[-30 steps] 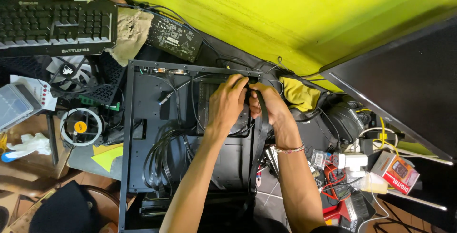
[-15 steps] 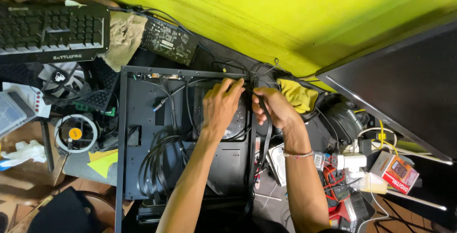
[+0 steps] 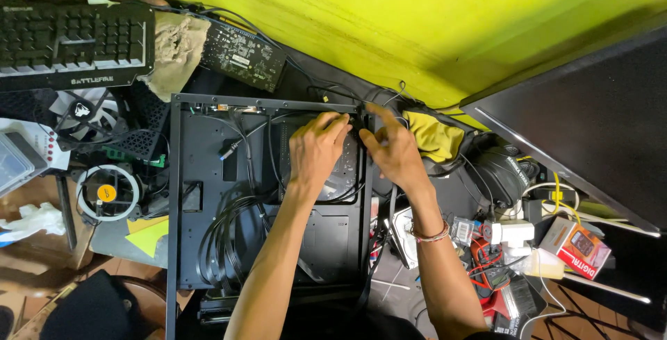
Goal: Routing internal cables and installing a hard drive in a PC case
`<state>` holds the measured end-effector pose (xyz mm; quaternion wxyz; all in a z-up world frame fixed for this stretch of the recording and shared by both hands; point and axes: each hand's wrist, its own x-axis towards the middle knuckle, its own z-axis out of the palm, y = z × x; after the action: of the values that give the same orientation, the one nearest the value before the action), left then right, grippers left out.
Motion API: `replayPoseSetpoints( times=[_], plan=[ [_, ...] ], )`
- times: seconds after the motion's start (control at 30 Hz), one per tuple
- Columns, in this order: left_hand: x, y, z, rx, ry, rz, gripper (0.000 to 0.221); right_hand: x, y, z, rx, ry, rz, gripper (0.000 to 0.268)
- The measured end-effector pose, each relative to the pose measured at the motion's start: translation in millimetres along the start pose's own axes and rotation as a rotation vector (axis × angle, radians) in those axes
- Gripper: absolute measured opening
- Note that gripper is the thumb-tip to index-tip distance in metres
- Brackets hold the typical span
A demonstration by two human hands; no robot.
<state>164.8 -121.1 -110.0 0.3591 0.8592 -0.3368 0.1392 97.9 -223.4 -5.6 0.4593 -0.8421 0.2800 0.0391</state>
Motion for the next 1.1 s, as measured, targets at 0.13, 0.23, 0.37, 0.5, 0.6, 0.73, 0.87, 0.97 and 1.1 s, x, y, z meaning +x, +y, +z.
replayPoseSetpoints(
  times=[0.13, 0.23, 0.37, 0.5, 0.6, 0.73, 0.87, 0.97, 1.1],
  plan=[
    [3, 4, -6, -0.004, -0.024, -0.009, 0.012, 2, 7, 5, -0.156, 0.056, -0.101, 0.032],
    [6, 9, -16, 0.005, -0.050, -0.012, 0.014, -3, -7, 3, -0.285, 0.009, -0.039, 0.029],
    [6, 11, -20, -0.045, -0.138, -0.057, 0.013, -8, -29, -7, -0.387, -0.089, 0.078, 0.032],
    [2, 7, -14, -0.078, -0.186, -0.091, 0.014, 8, -28, -13, -0.192, -0.201, 0.088, 0.033],
    [4, 7, -18, -0.049, -0.167, -0.086, 0.014, 19, -14, -15, -0.165, -0.231, 0.098, 0.035],
    [6, 6, -22, -0.043, -0.148, -0.081, 0.010, 21, -25, -17, -0.163, -0.238, 0.169, 0.031],
    [6, 5, -17, -0.045, -0.118, -0.080, 0.008, 20, -24, -15, -0.149, -0.242, 0.209, 0.035],
    [1, 5, -8, -0.007, -0.087, -0.068, 0.006, 21, -19, -12, -0.205, -0.229, 0.180, 0.035],
    [-2, 7, 3, 0.103, 0.004, -0.050, 0.007, 22, -20, -4, -0.321, -0.107, 0.106, 0.029]
  ],
)
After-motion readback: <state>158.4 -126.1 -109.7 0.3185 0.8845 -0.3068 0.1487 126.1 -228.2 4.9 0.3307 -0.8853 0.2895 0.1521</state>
